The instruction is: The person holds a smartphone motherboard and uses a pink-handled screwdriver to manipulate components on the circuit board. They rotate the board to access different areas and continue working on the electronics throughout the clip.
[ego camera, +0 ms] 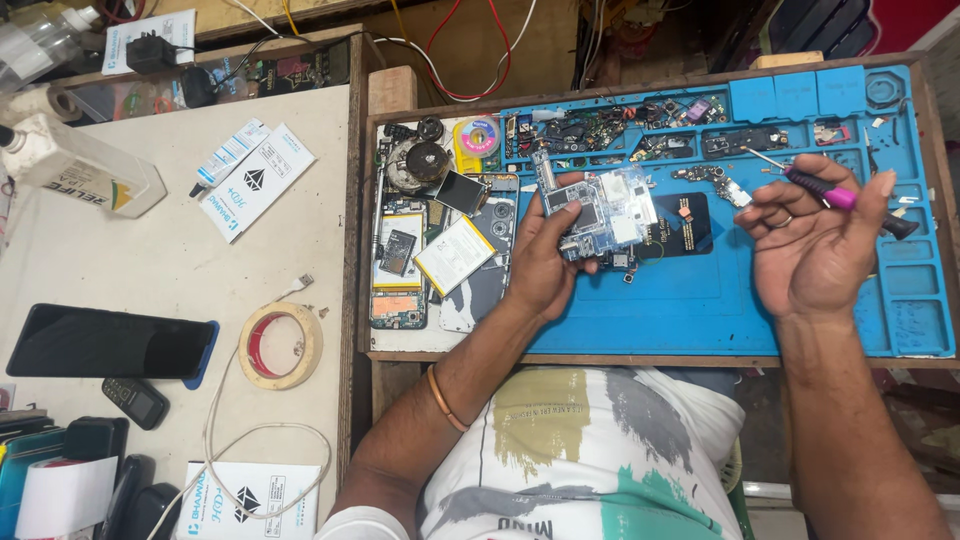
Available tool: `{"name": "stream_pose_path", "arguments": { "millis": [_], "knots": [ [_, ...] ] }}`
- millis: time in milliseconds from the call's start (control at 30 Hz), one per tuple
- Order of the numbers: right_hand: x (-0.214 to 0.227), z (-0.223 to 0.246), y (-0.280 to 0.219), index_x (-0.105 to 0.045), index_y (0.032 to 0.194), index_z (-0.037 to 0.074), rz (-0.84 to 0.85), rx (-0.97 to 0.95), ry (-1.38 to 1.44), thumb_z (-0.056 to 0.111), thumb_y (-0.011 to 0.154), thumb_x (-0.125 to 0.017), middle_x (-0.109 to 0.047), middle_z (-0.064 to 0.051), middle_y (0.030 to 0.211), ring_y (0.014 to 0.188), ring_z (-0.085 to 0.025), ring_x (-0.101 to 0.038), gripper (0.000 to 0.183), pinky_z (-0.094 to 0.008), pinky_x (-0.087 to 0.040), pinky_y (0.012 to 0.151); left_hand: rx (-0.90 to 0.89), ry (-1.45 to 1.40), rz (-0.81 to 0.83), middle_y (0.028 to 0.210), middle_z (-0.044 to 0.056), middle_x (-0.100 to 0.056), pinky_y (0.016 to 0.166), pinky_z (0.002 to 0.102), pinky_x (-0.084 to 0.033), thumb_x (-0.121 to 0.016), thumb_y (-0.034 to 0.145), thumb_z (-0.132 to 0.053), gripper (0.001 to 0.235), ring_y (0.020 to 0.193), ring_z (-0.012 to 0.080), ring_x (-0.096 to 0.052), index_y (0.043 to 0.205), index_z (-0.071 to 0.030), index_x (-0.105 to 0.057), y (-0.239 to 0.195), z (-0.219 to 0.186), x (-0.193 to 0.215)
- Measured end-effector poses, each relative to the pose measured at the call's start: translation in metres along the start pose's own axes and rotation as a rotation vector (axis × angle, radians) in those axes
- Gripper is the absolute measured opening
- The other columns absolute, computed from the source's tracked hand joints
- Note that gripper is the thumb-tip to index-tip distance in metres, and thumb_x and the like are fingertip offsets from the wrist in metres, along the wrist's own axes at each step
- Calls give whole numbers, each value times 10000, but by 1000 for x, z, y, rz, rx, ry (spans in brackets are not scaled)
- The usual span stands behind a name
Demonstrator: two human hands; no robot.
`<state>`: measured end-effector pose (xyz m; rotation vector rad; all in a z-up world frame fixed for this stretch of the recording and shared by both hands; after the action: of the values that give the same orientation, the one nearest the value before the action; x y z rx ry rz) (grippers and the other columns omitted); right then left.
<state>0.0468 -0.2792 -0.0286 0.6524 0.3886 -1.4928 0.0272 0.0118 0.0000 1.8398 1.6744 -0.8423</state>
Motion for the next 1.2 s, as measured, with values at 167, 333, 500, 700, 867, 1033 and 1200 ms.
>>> {"name": "stream_pose_path", "arguments": {
  "millis": [167,333,500,700,867,1033,1200],
  "knots": [
    [0,3,1,-574,1251,26,-84,-51,92,634,1132,-361,-726,-207,1014,843,-295,-645,655,-410,-516,853,59,-136,37,1196,89,-692,565,277,-609,-466,1074,-173,394,906,153,-730,1465,-132,-497,0,-3,5],
    [-2,6,2,-578,1242,33,-118,-67,165,641,1121,-356,-724,-191,994,830,-282,-631,659,-412,-502,844,86,-206,44,1251,112,-675,739,394,-659,-427,1125,-210,248,1050,217,-723,1343,-105,-482,4,0,8],
    [-5,6,1,-610,1251,44,-37,-38,113,629,1118,-340,-695,-139,916,803,-251,-620,657,-445,-516,851,65,-147,37,1269,118,-674,841,420,-659,-426,1130,-233,263,1085,233,-715,1338,-89,-496,2,5,9],
    [-19,1,-6,-626,1254,-23,104,81,-163,480,1200,-390,-644,-119,856,728,-207,-585,558,-431,-529,820,39,40,82,1197,122,-695,716,351,-665,-497,1148,-250,375,962,198,-734,1463,-45,-492,1,14,6],
    [-50,-1,-18,-593,1345,-76,222,266,-567,259,1161,-543,-697,-165,1043,855,-201,-686,385,-328,-572,792,-34,143,57,1151,110,-701,590,275,-632,-563,1095,-212,409,871,146,-727,1469,-70,-474,-2,11,0],
    [-76,4,-24,-613,1363,-64,279,322,-770,160,1138,-575,-728,-195,1134,916,-191,-722,320,-298,-596,848,-58,195,48,1155,110,-694,551,257,-613,-592,1067,-177,413,864,132,-723,1451,-84,-471,-6,6,-5],
    [-88,9,-29,-655,1311,-19,325,321,-903,115,1112,-596,-744,-162,1158,1028,-209,-746,247,-324,-615,944,-95,260,38,1154,116,-694,560,255,-609,-597,1084,-185,410,864,129,-716,1460,-66,-483,-9,6,-6]
  ]
}}
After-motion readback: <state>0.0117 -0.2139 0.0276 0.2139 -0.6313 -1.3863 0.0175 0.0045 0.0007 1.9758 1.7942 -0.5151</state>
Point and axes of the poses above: each hand's wrist, its own y-axis towards the middle knuckle, its own x-axis out of the back of the hand, z = x × y, the point moved 2 cm from there along y, towards the middle knuckle
